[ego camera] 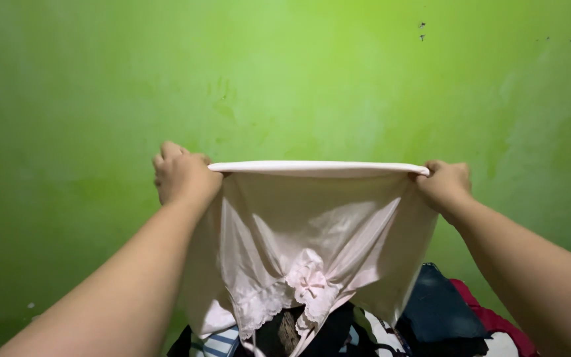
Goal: Folding laundry items including jeans and shirts.
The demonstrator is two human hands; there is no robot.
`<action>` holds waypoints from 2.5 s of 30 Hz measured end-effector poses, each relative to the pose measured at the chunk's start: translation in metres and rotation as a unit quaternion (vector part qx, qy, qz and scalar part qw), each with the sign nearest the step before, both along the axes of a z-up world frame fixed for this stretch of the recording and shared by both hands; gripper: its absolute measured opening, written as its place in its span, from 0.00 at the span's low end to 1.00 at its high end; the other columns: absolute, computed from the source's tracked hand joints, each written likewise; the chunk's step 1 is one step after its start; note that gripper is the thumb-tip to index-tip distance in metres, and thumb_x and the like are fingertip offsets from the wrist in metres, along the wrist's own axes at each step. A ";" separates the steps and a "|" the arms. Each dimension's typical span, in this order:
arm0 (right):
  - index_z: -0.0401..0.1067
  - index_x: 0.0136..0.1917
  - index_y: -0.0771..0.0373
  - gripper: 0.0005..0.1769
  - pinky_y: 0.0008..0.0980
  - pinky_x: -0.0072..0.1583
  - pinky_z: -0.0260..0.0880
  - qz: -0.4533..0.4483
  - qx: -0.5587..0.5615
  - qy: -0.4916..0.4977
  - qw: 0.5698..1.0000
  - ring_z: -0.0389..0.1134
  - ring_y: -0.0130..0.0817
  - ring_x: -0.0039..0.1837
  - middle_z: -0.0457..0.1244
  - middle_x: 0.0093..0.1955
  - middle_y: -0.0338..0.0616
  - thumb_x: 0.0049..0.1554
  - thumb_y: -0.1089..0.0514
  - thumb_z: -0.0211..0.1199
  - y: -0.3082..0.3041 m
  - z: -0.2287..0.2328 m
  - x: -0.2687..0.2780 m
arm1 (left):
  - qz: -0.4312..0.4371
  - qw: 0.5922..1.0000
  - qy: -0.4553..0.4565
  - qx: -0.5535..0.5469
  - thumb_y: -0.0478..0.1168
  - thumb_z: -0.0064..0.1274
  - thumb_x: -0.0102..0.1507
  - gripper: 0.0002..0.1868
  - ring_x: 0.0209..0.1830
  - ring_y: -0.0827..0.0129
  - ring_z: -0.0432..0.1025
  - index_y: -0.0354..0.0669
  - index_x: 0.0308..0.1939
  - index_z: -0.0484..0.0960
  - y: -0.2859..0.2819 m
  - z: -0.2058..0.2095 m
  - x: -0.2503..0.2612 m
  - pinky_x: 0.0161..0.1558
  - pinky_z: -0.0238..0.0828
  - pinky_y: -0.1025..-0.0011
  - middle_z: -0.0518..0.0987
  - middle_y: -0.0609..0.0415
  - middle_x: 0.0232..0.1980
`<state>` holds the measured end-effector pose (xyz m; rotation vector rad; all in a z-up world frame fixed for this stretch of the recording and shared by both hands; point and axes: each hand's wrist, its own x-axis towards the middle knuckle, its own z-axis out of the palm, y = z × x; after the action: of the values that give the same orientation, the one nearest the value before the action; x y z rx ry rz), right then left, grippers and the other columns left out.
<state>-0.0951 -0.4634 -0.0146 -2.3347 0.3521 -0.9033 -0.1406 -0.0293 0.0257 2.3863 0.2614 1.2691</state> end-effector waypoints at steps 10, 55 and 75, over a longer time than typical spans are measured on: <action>0.79 0.55 0.63 0.19 0.46 0.50 0.74 0.144 0.172 0.048 0.973 0.72 0.45 0.46 0.71 0.48 0.55 0.58 0.49 0.65 -0.004 0.001 0.003 | -0.140 0.973 0.128 -0.133 0.59 0.56 0.61 0.20 0.39 0.49 0.80 0.49 0.40 0.90 0.017 -0.016 0.084 0.47 0.75 0.55 0.85 0.42 0.39; 0.78 0.56 0.65 0.19 0.31 0.59 0.72 0.379 0.057 0.023 0.923 0.73 0.31 0.54 0.73 0.51 0.45 0.50 0.64 0.68 0.208 0.055 -0.049 | -0.382 0.721 0.255 -0.519 0.32 0.55 0.63 0.06 0.19 0.68 0.73 0.38 0.30 0.79 -0.074 -0.009 0.111 0.19 0.68 0.76 0.79 0.49 0.23; 0.73 0.57 0.71 0.15 0.36 0.56 0.76 0.509 0.306 -0.078 0.801 0.75 0.38 0.51 0.70 0.51 0.52 0.55 0.68 0.61 0.155 0.083 -0.067 | -0.311 0.833 0.441 -0.123 0.34 0.52 0.61 0.10 0.22 0.60 0.74 0.44 0.46 0.82 -0.012 -0.111 0.062 0.26 0.72 0.60 0.81 0.45 0.31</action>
<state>-0.1618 -0.3087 0.0685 -1.4591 -0.5823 -0.3285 -0.0791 -0.0417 -0.0858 2.3465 -0.1000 -0.1942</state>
